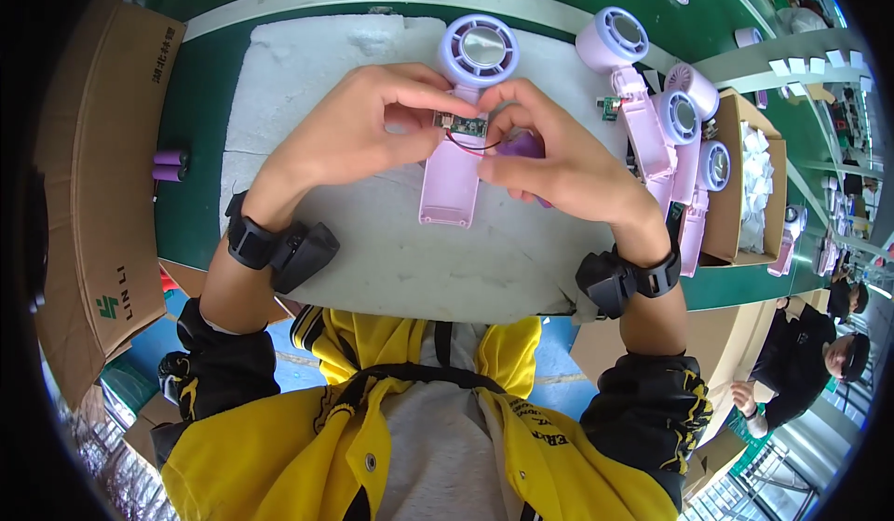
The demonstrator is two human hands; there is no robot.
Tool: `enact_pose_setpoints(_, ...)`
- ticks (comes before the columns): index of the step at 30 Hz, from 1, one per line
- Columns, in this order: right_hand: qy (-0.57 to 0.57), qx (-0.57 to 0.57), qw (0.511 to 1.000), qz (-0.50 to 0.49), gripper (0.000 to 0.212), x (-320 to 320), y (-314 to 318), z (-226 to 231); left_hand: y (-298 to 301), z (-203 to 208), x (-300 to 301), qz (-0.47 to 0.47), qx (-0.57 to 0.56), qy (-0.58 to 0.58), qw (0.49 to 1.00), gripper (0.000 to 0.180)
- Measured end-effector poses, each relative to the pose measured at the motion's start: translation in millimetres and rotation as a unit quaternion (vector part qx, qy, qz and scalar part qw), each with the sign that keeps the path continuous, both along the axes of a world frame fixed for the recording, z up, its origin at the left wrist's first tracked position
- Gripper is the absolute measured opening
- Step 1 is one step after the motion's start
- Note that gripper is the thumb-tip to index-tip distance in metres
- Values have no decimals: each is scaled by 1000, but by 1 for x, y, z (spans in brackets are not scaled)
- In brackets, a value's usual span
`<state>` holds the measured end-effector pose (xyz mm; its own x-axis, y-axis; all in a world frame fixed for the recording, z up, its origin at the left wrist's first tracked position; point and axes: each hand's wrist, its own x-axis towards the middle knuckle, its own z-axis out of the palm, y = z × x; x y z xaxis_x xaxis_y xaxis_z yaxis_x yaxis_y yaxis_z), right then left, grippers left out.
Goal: The person connects a circuit board to a pink fan housing, inserts a battery pack, and tests the fan before repeating the process with another unit.
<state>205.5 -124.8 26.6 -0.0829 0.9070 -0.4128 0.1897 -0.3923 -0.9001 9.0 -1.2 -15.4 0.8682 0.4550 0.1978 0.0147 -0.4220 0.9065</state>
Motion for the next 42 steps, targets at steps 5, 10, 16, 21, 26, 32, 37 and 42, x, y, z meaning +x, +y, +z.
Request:
enact_pose_setpoints(5,73,34,997,4,44,10,1,-7,9,-2,-4,15,-32,5,999,33)
enact_pose_setpoints(10,-74,24,994,-81,39,5,2,-3,15,-3,-6,58,-75,14,995,33)
enact_pose_setpoints(16,-370,196,906,-60,21,-2,0,-11,13,-1,-7,89,-93,33,991,31)
enact_pose_setpoints(21,-421,353,836,9,14,-1,-2,-16,10,-1,-6,97,-112,31,988,32)
enact_pose_setpoints(26,-457,396,795,36,11,-8,-4,-18,7,-2,-4,107,-111,35,987,32)
enact_pose_setpoints(32,-523,364,767,71,9,-16,0,-14,8,-2,-3,108,-97,56,988,33)
enact_pose_setpoints(37,-536,359,759,84,6,-14,2,-20,10,-15,0,86,-138,34,986,35)
enact_pose_setpoints(42,-539,344,765,80,6,-17,1,-17,12,-18,3,65,-118,32,990,37)
